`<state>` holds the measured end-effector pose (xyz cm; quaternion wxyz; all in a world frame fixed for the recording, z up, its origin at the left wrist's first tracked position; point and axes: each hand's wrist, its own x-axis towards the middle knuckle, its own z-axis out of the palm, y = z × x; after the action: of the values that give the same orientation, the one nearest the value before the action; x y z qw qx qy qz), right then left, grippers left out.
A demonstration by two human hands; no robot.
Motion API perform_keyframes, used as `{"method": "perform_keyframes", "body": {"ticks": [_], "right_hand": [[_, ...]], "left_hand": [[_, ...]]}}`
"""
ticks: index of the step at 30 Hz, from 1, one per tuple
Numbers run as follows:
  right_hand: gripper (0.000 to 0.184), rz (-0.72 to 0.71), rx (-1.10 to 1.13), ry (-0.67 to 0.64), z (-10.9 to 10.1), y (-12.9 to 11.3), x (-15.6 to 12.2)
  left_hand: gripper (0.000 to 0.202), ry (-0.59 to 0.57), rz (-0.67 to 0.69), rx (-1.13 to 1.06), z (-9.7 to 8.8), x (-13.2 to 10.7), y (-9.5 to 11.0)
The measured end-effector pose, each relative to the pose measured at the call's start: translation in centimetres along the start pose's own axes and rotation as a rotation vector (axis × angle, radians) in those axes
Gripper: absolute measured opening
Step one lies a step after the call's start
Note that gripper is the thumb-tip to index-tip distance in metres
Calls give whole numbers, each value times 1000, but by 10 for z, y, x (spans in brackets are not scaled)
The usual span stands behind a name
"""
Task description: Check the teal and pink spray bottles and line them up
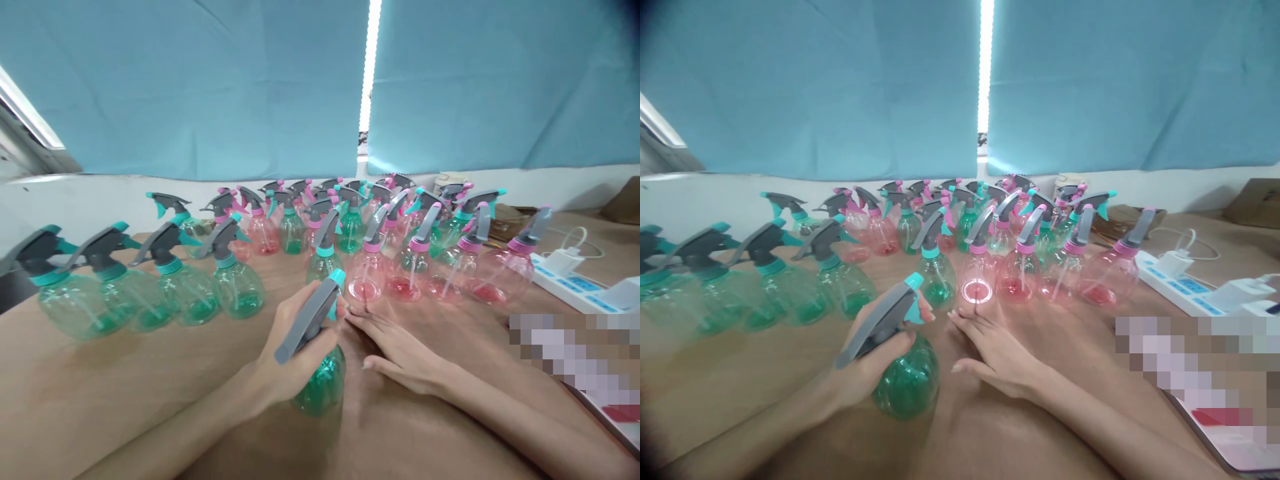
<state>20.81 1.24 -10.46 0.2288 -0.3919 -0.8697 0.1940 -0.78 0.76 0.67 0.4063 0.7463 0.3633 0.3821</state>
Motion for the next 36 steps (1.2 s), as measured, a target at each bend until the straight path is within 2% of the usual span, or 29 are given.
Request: {"method": "perform_keyframes", "body": {"ticks": [5,9,14,17,22,29,36], "right_hand": [[66,13,6,-10,-2,-2,0],[57,31,-4,-18,-3,-7,3],[47,29,-45,48,1,-9,4],[47,62,-113,80,4,-6,4],[50,85,-192,43,5,-3,5],[49,91,-177,50,3,-4,5],[49,89,-189,37,3,-4,5]], "left_hand": [[10,-12,-2,41,-1,-1,-1],[8,36,55,106,-1,1,-4],[7,83,70,158,2,1,-4],[8,84,74,174,2,1,-5],[20,55,87,163,1,0,-8],[15,58,106,125,2,1,-11],[9,51,69,88,3,2,-8]]}}
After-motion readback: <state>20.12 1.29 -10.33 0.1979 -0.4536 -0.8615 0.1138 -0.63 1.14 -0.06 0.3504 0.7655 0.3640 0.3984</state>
